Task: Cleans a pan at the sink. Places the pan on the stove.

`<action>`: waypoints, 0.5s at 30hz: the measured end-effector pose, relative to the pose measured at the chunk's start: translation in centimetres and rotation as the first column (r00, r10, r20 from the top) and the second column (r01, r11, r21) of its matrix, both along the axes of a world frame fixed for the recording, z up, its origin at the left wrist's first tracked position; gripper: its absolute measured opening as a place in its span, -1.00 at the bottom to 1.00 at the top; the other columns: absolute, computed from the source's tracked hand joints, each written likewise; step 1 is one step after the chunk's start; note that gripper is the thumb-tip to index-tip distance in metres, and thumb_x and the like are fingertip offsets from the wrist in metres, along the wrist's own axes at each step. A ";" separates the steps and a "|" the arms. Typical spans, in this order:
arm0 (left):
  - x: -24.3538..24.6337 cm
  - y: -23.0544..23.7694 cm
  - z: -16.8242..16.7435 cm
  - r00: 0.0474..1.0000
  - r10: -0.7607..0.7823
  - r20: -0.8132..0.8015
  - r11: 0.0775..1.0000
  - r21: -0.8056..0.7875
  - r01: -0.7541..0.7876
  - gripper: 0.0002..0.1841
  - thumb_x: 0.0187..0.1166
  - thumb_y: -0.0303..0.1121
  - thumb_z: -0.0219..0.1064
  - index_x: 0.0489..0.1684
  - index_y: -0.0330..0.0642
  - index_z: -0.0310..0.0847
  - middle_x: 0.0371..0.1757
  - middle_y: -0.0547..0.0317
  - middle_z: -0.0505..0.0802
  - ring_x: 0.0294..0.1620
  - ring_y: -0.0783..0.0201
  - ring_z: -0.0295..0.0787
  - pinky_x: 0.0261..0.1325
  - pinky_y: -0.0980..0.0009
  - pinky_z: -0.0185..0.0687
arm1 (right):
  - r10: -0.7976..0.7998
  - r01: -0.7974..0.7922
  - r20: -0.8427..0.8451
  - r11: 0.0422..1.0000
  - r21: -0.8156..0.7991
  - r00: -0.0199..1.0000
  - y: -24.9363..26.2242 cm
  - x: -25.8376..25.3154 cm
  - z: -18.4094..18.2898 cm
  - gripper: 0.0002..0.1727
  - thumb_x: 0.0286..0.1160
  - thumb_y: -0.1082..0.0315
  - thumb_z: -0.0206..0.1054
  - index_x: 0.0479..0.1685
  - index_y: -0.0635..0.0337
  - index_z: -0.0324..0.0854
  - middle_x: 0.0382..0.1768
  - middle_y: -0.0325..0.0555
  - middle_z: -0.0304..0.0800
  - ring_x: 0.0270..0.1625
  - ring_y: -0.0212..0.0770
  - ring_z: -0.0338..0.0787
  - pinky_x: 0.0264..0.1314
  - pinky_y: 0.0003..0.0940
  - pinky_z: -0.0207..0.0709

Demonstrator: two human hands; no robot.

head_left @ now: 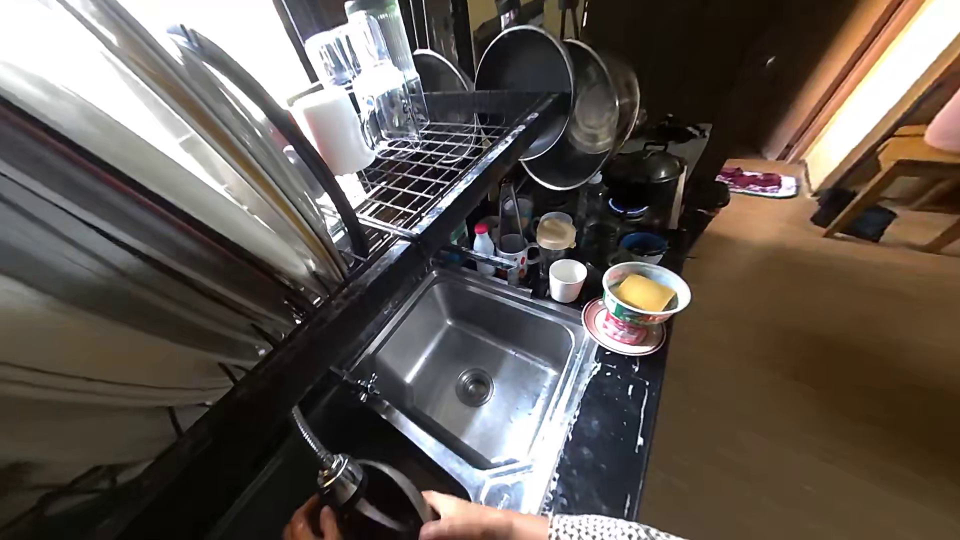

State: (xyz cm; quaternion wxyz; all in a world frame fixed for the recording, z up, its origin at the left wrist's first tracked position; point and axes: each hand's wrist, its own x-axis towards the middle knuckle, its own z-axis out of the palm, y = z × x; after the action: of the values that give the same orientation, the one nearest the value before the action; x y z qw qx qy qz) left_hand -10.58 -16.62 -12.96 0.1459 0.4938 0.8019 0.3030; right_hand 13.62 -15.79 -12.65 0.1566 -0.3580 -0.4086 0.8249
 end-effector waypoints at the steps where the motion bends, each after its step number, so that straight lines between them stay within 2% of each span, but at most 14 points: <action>1: -1.6 -1.3 -0.2 0.994 -0.011 -0.111 0.999 -0.034 0.008 -0.51 0.65 -0.39 0.26 0.45 -0.59 0.46 0.43 -0.70 0.55 0.52 -0.57 0.44 0.61 -0.33 0.28 | -0.010 0.010 -0.002 1.000 -0.002 1.000 0.1 0.6 0.3 -0.40 0.52 0.31 0.34 0.53 0.27 0.26 0.07 0.17 0.67 -0.03 0.05 0.75 -0.13 0.17 0.65; 3: -3.5 -5.0 0.2 0.986 0.023 -0.168 0.985 -0.164 -0.051 -0.41 0.63 -0.30 0.33 0.55 -0.55 0.39 0.48 -0.77 0.47 0.53 -0.69 0.36 0.57 -0.43 0.24 | -0.032 0.033 0.018 0.998 -0.044 0.999 0.3 1.3 0.5 -0.64 0.57 0.30 0.25 0.25 0.26 0.38 -0.17 -0.01 0.67 -0.22 -0.12 0.74 -0.23 -0.01 0.68; 4: -4.1 -6.9 0.4 0.991 0.065 -0.114 0.968 -0.232 -0.090 -0.35 0.63 -0.28 0.36 0.61 -0.55 0.32 0.51 -0.75 0.46 0.55 -0.65 0.37 0.59 -0.41 0.25 | -0.045 0.046 0.023 0.996 -0.076 0.999 0.3 1.4 0.5 -0.72 0.59 0.30 0.21 0.16 0.24 0.40 -0.26 -0.10 0.66 -0.30 -0.20 0.72 -0.27 -0.12 0.66; 6: -4.5 -10.0 0.2 0.959 0.243 0.147 0.923 -0.339 -0.182 -0.30 0.66 -0.25 0.37 0.68 -0.50 0.22 0.54 -0.59 0.52 0.56 -0.42 0.47 0.58 -0.26 0.36 | -0.062 0.058 -0.027 0.989 -0.138 0.998 0.3 1.5 0.0 -0.68 0.59 0.32 0.19 0.23 0.20 0.34 -0.32 -0.19 0.59 -0.36 -0.31 0.67 -0.30 -0.25 0.66; 7: -4.5 -11.3 -0.2 0.886 0.351 0.303 0.900 -0.369 -0.231 -0.34 0.69 -0.22 0.35 0.66 -0.48 0.25 0.45 -0.47 0.62 0.45 -0.25 0.60 0.50 -0.16 0.49 | -0.069 0.059 -0.061 0.987 -0.153 0.996 0.1 1.6 -0.3 -0.62 0.51 0.32 0.21 0.27 0.16 0.33 -0.33 -0.25 0.58 -0.39 -0.37 0.64 -0.35 -0.33 0.62; 8: -4.3 -12.5 -0.7 0.787 0.426 0.447 0.889 -0.366 -0.273 -0.40 0.72 -0.19 0.30 0.59 -0.45 0.31 0.28 -0.32 0.73 0.23 -0.04 0.72 0.30 -0.02 0.64 | -0.057 0.041 -0.104 0.988 -0.152 0.993 0.0 1.6 -0.6 -0.53 0.42 0.32 0.23 0.34 0.12 0.30 -0.31 -0.28 0.62 -0.38 -0.40 0.68 -0.35 -0.37 0.65; 9: -4.0 -13.5 -1.0 0.686 0.450 0.572 0.891 -0.345 -0.296 -0.47 0.74 -0.19 0.25 0.52 -0.40 0.36 0.10 -0.14 0.79 0.03 0.15 0.79 0.12 0.12 0.75 | -0.030 0.010 -0.144 0.990 -0.138 0.989 0.0 1.7 -0.8 -0.47 0.36 0.33 0.23 0.38 0.09 0.27 -0.28 -0.30 0.65 -0.34 -0.42 0.72 -0.33 -0.39 0.68; 10: -4.0 -14.2 -1.4 0.591 0.453 0.667 0.891 -0.323 -0.318 -0.53 0.74 -0.24 0.22 0.47 -0.38 0.35 -0.01 -0.06 0.81 -0.09 0.23 0.82 0.00 0.19 0.81 | -0.001 -0.022 -0.174 0.992 -0.128 0.985 0.1 1.8 -0.9 -0.45 0.31 0.33 0.23 0.38 0.06 0.27 -0.26 -0.32 0.71 -0.31 -0.43 0.76 -0.29 -0.41 0.71; 11: -3.7 -14.7 -1.5 0.523 0.468 0.712 0.880 -0.317 -0.354 -0.57 0.75 -0.31 0.21 0.46 -0.37 0.33 -0.05 -0.06 0.81 -0.14 0.24 0.82 -0.05 0.21 0.81 | 0.020 -0.046 -0.190 0.990 -0.132 0.982 0.2 1.8 -1.0 -0.50 0.32 0.34 0.21 0.33 0.04 0.31 -0.27 -0.34 0.74 -0.30 -0.45 0.79 -0.28 -0.42 0.72; 12: -3.4 -14.9 -1.3 0.506 0.496 0.706 0.861 -0.321 -0.396 -0.60 0.75 -0.36 0.21 0.45 -0.39 0.34 -0.06 -0.09 0.80 -0.16 0.22 0.81 -0.07 0.20 0.80 | 0.029 -0.057 -0.183 0.987 -0.150 0.983 0.3 1.8 -1.0 -0.63 0.38 0.34 0.16 0.22 0.02 0.37 -0.33 -0.36 0.76 -0.33 -0.46 0.79 -0.29 -0.45 0.71; 13: -3.1 -14.8 -0.8 0.529 0.520 0.670 0.847 -0.323 -0.423 -0.62 0.75 -0.37 0.20 0.42 -0.41 0.38 -0.05 -0.11 0.79 -0.15 0.19 0.80 -0.06 0.19 0.79 | 0.034 -0.058 -0.142 0.984 -0.171 0.989 0.5 1.7 -0.7 -0.79 0.48 0.31 0.09 0.05 0.00 0.42 -0.41 -0.37 0.76 -0.39 -0.48 0.77 -0.34 -0.48 0.68; 14: -2.8 -14.8 0.0 0.563 0.540 0.626 0.836 -0.323 -0.443 -0.65 0.75 -0.38 0.20 0.36 -0.44 0.44 -0.05 -0.14 0.79 -0.16 0.18 0.78 -0.06 0.18 0.76 | 0.030 -0.043 -0.069 0.980 -0.195 0.997 0.8 1.5 -0.5 -0.85 0.63 0.27 0.03 -0.10 0.05 0.49 -0.44 -0.31 0.75 -0.41 -0.43 0.75 -0.35 -0.45 0.65; 15: -2.4 -14.8 1.0 0.595 0.554 0.582 0.830 -0.326 -0.454 -0.68 0.75 -0.38 0.19 0.29 -0.44 0.48 -0.08 -0.13 0.78 -0.19 0.19 0.77 -0.09 0.19 0.75 | 0.032 -0.026 0.026 0.979 -0.202 0.999 1.1 1.2 -0.4 -0.77 0.72 0.21 0.01 -0.09 0.09 0.53 -0.40 -0.24 0.74 -0.38 -0.38 0.74 -0.32 -0.41 0.65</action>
State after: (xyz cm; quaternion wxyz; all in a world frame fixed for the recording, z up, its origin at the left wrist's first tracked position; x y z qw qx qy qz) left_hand -12.95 -31.37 -11.97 0.3600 0.0962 0.8244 0.4261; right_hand 14.87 -14.71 -13.06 0.1017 -0.3780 -0.3303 0.8589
